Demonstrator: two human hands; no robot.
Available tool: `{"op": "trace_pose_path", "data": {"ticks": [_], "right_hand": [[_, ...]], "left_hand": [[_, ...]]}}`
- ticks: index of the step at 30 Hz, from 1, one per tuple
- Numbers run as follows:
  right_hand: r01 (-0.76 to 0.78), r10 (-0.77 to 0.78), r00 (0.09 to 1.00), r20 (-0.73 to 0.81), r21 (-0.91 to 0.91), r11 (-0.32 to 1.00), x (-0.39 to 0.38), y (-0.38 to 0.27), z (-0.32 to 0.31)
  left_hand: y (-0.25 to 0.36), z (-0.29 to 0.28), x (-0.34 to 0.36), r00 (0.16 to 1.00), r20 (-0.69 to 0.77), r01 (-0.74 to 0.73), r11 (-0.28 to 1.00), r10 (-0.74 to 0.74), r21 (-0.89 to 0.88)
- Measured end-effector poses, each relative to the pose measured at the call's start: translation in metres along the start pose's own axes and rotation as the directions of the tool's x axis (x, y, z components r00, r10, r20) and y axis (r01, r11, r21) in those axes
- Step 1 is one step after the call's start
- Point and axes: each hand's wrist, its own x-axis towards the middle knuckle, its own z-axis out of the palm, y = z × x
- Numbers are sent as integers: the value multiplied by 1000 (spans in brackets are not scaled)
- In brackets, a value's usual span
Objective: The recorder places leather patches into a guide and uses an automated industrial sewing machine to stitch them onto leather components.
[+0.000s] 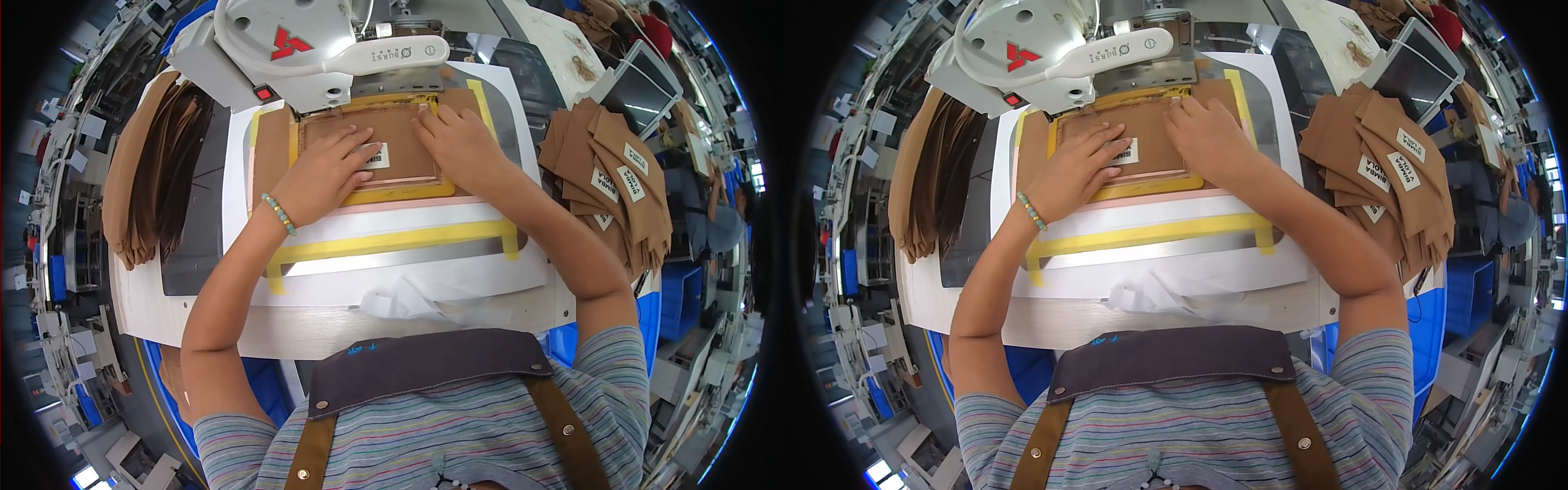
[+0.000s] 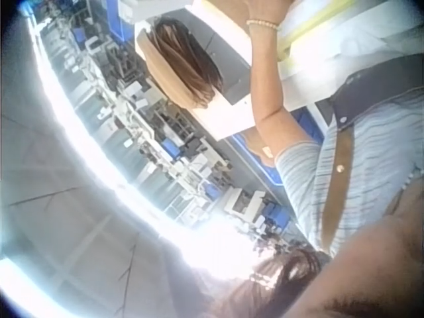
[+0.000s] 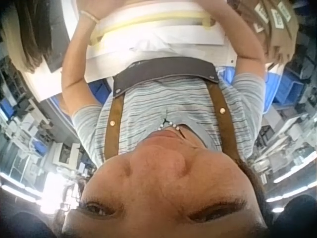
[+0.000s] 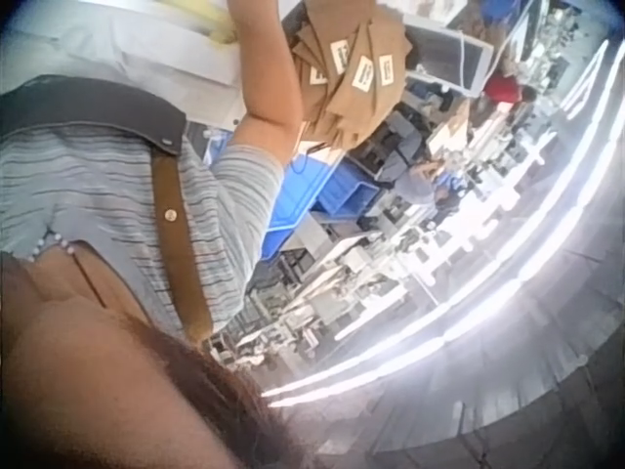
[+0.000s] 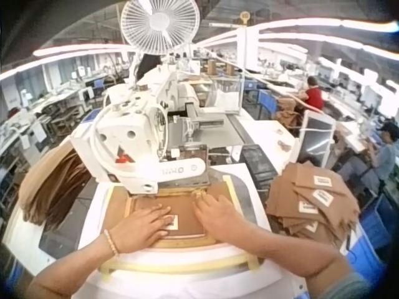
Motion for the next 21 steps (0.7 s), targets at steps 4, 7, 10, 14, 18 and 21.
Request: {"op": "trace_pose_path", "data": {"ticks": [4, 7, 10, 14, 18, 21], "right_hand": [[38, -42, 985, -168, -23, 999, 9, -6, 2], [42, -42, 999, -17, 18, 999, 15, -12, 1], [55, -54, 998, -44, 33, 998, 22, -17, 1], [52, -50, 998, -34, 59, 997, 31, -26, 1], [76, -64, 980, -190, 60, 995, 40, -31, 10], [72, -66, 995, -70, 83, 994, 49, -39, 3]], "left_hand": [[-3, 3, -1, 1000, -10, -3, 1000, 3, -5], [-2, 1, -4, 1000, -5, 17, 1000, -17, -15], [-4, 3, -5, 1000, -23, 9, 1000, -9, -7], [-6, 2, -9, 999, -24, 22, 1000, -21, 21], [-9, 0, -12, 999, -26, 33, 999, -32, 35], [-12, 0, -17, 999, -26, 49, 998, -48, 50]]}}
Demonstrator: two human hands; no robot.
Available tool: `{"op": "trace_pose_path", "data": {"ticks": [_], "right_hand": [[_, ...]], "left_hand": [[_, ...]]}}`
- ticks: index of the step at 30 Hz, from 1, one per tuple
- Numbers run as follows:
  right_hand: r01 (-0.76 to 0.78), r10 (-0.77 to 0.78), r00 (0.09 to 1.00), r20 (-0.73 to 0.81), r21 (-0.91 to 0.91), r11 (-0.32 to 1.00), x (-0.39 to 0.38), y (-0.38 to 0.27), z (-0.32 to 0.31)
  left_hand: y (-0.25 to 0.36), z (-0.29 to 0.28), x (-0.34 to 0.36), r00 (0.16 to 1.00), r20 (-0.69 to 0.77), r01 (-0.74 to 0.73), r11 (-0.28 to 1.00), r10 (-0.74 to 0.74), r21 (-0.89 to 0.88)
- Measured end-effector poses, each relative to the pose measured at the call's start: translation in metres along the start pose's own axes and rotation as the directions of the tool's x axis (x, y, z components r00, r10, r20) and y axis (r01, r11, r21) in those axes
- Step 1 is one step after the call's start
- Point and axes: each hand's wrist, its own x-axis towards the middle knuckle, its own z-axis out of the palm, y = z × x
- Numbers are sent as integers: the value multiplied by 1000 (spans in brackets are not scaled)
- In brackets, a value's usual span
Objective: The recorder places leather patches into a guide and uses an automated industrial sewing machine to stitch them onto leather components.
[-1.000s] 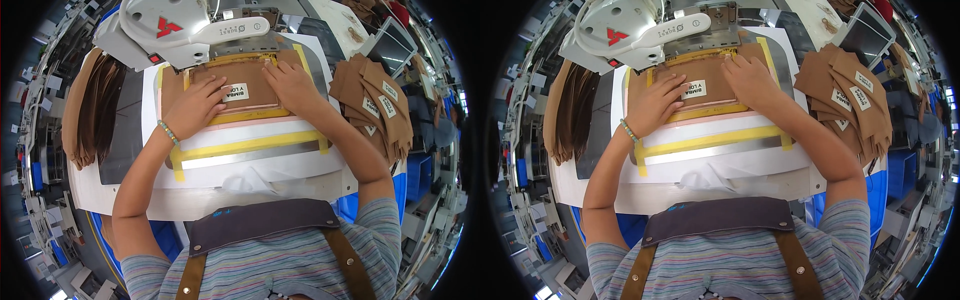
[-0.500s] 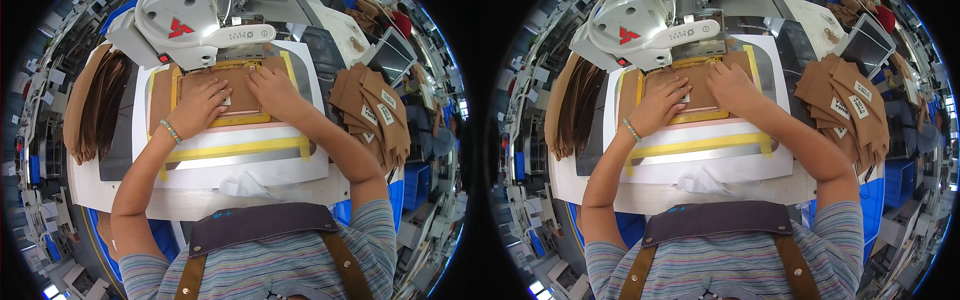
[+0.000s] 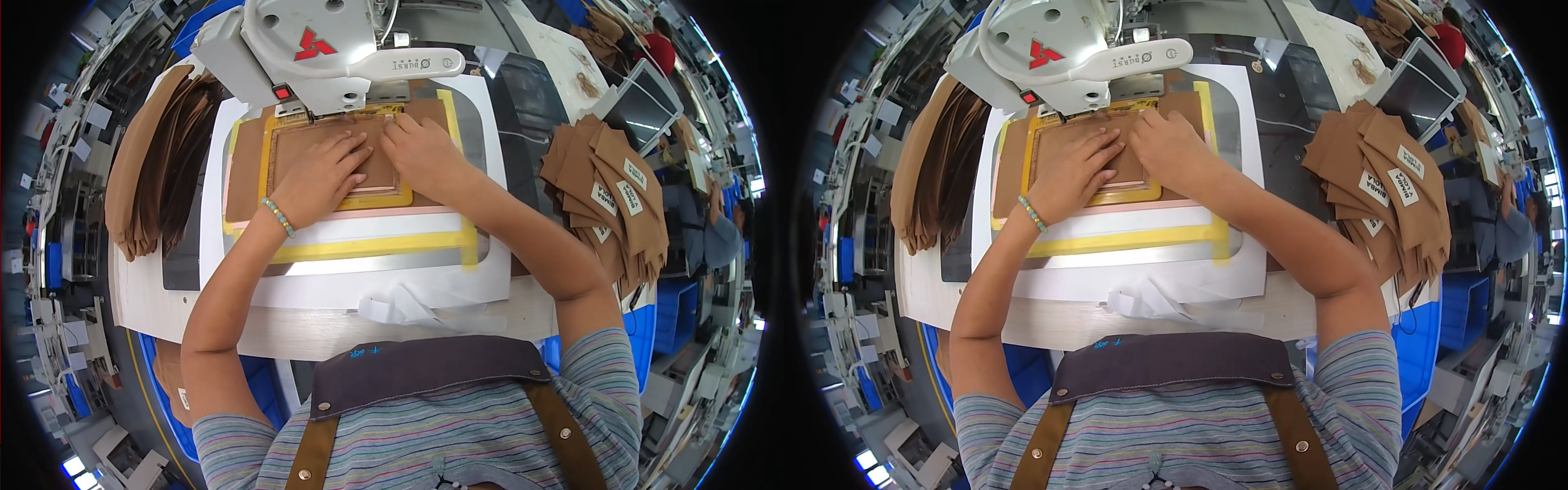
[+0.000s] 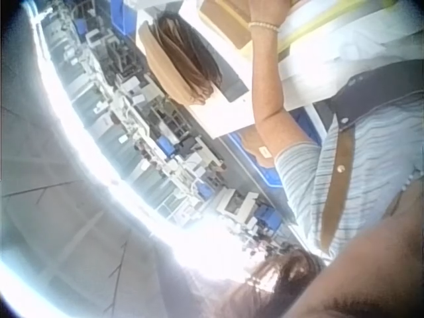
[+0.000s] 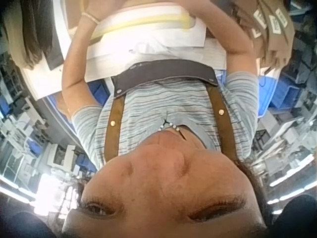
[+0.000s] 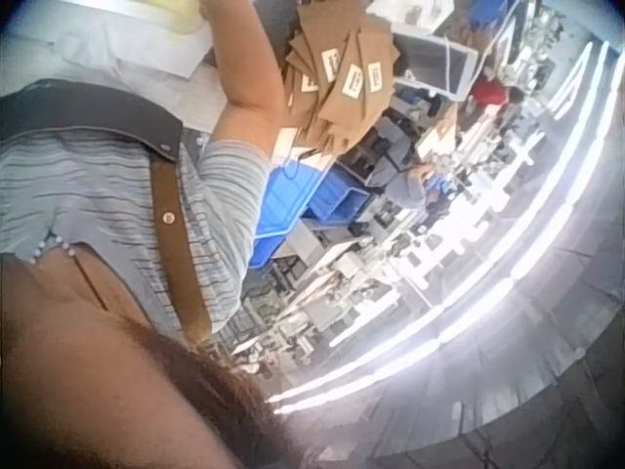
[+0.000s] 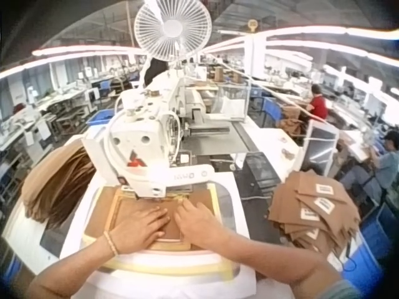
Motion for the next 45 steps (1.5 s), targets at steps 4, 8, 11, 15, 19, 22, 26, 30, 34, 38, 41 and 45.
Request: {"op": "trace_pose_path", "data": {"ticks": [4, 8, 11, 15, 19, 22, 26, 30, 34, 38, 41, 45], "right_hand": [[2, -1, 1000, -30, 28, 1000, 9, -6, 3], [17, -8, 992, -130, 69, 997, 17, -11, 8], [33, -5, 976, -220, 122, 992, 17, -11, 10], [-24, 21, 1000, 13, 404, 914, 10, -8, -11], [-56, 86, 996, -37, 490, 870, -18, 7, -32], [-97, 147, 988, -54, 526, 845, -40, 20, -38], [-75, 82, 996, 17, 617, 784, -40, 22, -41], [76, -11, 995, -98, 685, 724, -18, -6, -36], [96, -104, 994, -22, 602, 793, -13, -32, -25], [140, -93, 989, -112, 551, 822, -16, -39, -23], [155, -88, 985, -146, 557, 816, -14, -40, -24], [155, -86, 985, -150, 552, 819, -13, -42, -26]], "left_hand": [[-3, -1, -1, 1000, -17, 1, 1000, -1, 5], [-8, -2, -4, 999, -22, 33, 999, -34, -35], [-13, 1, -5, 998, -47, 27, 999, -29, -40], [-19, 3, -13, 994, -80, 69, 995, -74, -68], [-22, -6, -21, 995, -78, 50, 992, -59, -116], [-21, -25, -42, 992, -88, 83, 989, -94, -121], [-25, -34, -66, 988, -94, 117, 991, -123, -63], [-16, -30, -66, 995, -70, 64, 994, -70, -87], [-4, -24, -63, 1000, -14, 17, 984, -20, -179], [-7, -20, -63, 1000, 13, 6, 973, -3, -230], [-10, -20, -61, 1000, 16, 0, 972, 3, -234], [-14, -19, -58, 999, 23, -26, 970, 33, -243]]}}
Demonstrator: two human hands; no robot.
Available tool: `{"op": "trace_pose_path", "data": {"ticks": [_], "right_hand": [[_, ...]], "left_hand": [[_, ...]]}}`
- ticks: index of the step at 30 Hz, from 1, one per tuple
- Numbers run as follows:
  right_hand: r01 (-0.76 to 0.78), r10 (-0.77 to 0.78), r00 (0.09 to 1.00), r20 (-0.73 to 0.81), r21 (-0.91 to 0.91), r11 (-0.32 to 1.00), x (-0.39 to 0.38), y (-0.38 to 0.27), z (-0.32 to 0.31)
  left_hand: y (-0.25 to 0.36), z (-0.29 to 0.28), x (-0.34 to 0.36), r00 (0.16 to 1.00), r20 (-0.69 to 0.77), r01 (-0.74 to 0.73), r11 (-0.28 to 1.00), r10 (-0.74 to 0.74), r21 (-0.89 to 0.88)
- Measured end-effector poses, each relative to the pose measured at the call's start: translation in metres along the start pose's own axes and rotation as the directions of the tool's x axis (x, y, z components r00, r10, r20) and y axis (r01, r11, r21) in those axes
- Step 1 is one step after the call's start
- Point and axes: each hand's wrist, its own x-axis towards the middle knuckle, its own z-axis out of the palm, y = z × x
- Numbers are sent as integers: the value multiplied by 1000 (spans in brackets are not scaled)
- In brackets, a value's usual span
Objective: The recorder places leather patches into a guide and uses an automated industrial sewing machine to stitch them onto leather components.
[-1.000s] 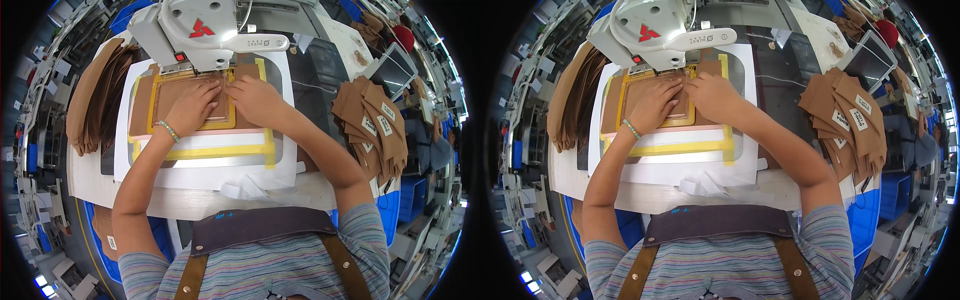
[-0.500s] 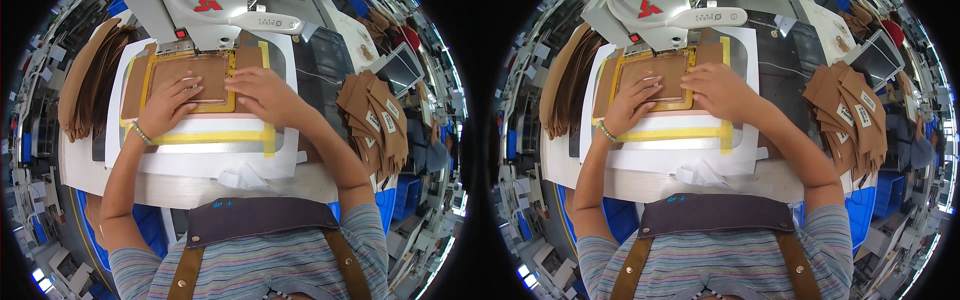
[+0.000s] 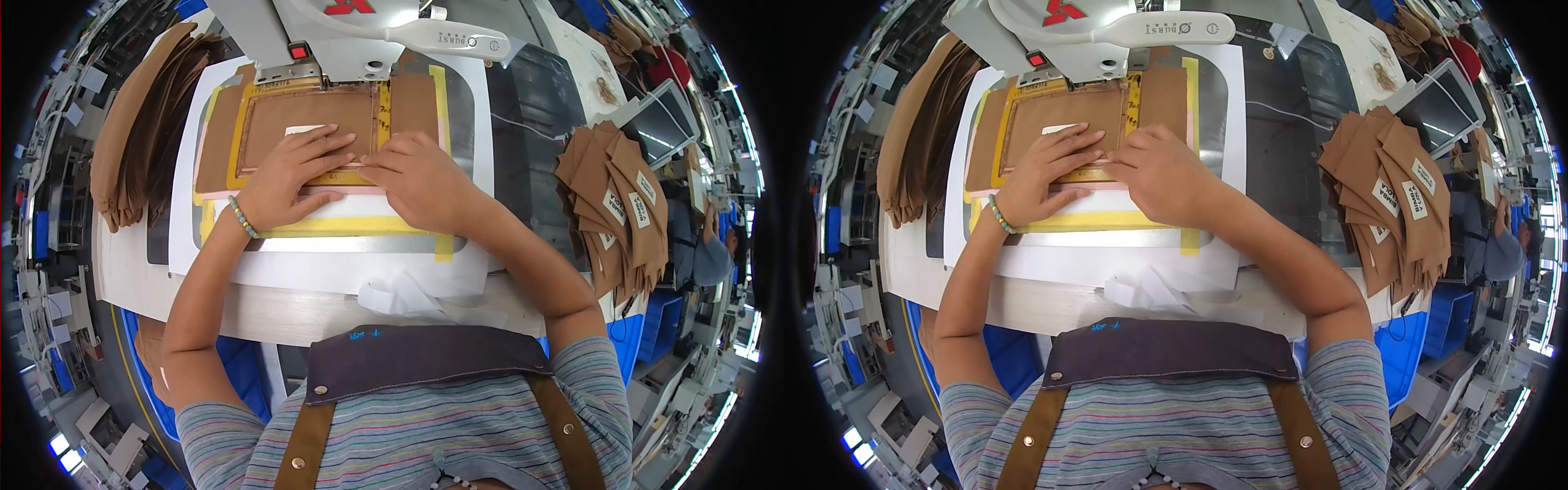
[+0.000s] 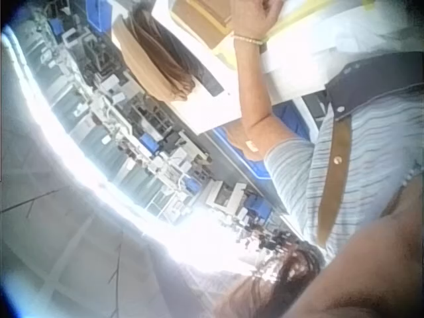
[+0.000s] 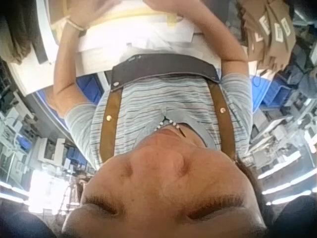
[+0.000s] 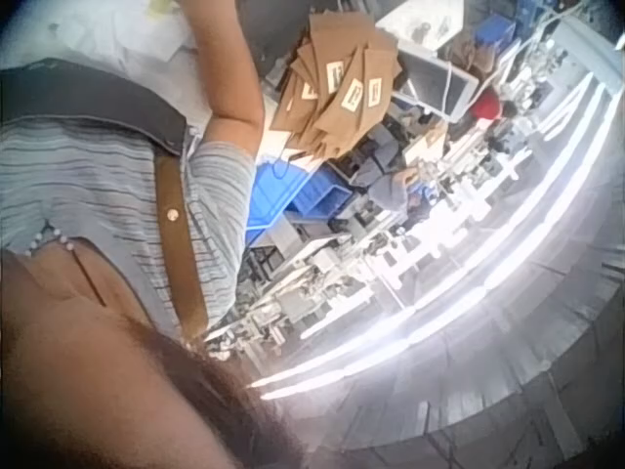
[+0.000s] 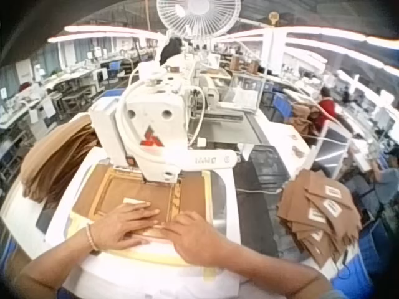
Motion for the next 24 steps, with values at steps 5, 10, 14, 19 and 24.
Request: {"op": "trace_pose_path", "data": {"ticks": [5, 10, 14, 19, 24], "right_hand": [[-2, 2, 998, -60, 13, 1000, 1, -1, 3], [-8, 8, 996, -91, 2, 1000, 2, 2, 6], [-13, 9, 995, -98, -36, 999, 3, 5, 8], [-15, 7, 995, -99, -76, 997, 8, 11, 7], [-89, 93, 995, 26, -106, 990, 16, 17, 4]], "left_hand": [[1, 1, 6, 1000, -11, 18, 999, -17, 45], [-2, 1, 13, 1000, 5, 18, 996, -19, 88], [-5, -5, 20, 999, 33, -12, 995, 9, 96], [-11, -9, 29, 998, 58, -18, 990, 10, 138], [-24, -10, 39, 999, 47, -20, 984, 12, 177]]}}
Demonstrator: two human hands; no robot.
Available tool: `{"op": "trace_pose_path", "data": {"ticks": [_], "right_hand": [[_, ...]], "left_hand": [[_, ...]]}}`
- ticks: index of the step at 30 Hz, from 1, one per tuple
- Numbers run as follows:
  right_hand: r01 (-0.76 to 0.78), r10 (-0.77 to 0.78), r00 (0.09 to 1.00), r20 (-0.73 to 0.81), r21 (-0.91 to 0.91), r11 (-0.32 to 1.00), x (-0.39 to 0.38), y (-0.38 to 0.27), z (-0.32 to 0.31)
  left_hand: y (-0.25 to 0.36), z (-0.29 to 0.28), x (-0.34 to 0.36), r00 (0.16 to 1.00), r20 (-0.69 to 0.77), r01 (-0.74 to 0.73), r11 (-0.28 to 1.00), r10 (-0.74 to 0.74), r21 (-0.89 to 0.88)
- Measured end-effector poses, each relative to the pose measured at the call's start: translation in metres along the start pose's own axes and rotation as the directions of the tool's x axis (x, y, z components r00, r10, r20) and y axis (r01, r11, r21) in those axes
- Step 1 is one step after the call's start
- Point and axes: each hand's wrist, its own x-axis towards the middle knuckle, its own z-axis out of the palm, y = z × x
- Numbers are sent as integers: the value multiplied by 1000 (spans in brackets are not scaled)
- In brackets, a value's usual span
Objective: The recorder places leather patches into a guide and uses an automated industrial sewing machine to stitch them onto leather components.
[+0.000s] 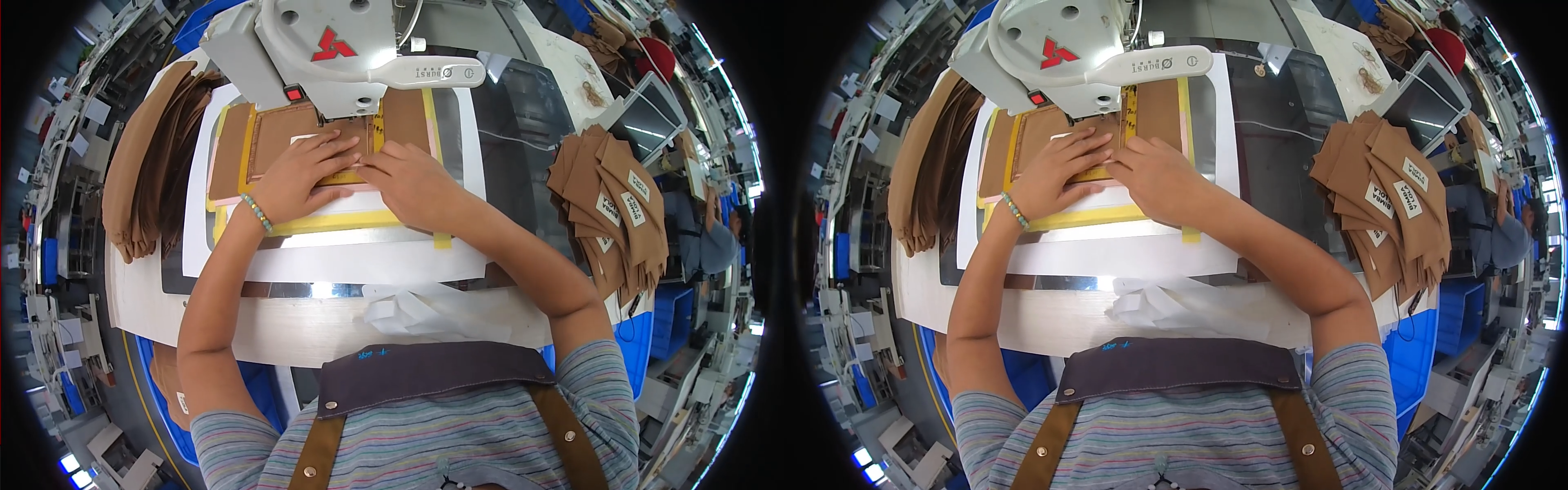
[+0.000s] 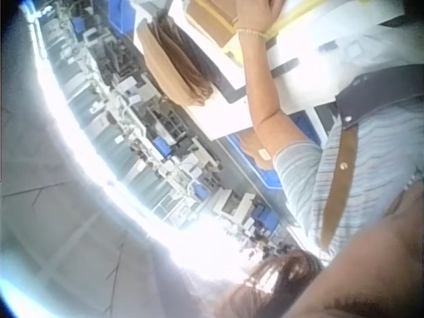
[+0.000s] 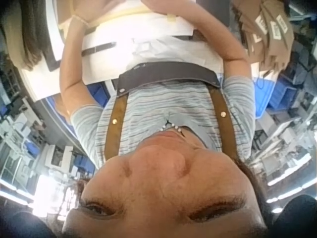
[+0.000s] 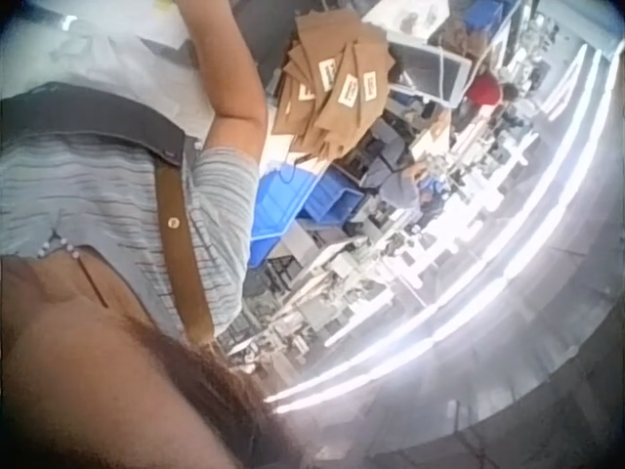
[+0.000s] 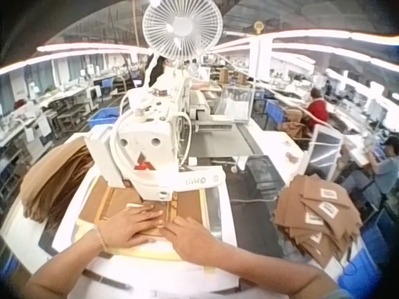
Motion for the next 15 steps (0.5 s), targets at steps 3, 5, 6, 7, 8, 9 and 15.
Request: {"op": "trace_pose_path", "data": {"ticks": [3, 5, 6, 7, 8, 9, 15], "right_hand": [[-6, 5, 999, -44, -16, 1000, 5, 5, 5], [-19, 18, 998, -60, -26, 999, 7, 8, 6], [-33, 31, 997, -72, -30, 999, 8, 10, 7], [-37, 34, 996, -76, -33, 999, 8, 12, 8], [-40, 37, 995, -97, -34, 999, 7, 15, 10], [-45, 41, 992, -118, -35, 998, 7, 18, 11], [-7, 13, 973, -229, 25, 1000, -3, 29, 9]], "left_hand": [[-9, 1, 7, 1000, -26, -16, 998, 17, 55], [-14, 1, 12, 999, -39, -25, 999, 26, 23], [-16, 1, 15, 999, -39, -29, 999, 30, 27], [-18, 1, 17, 999, -35, -16, 1000, 16, 6], [-20, 1, 19, 1000, -30, -2, 1000, 2, -14], [-22, 0, 21, 1000, -28, -9, 1000, 9, -11], [-31, 4, 30, 992, -27, 119, 989, -122, -86]]}}
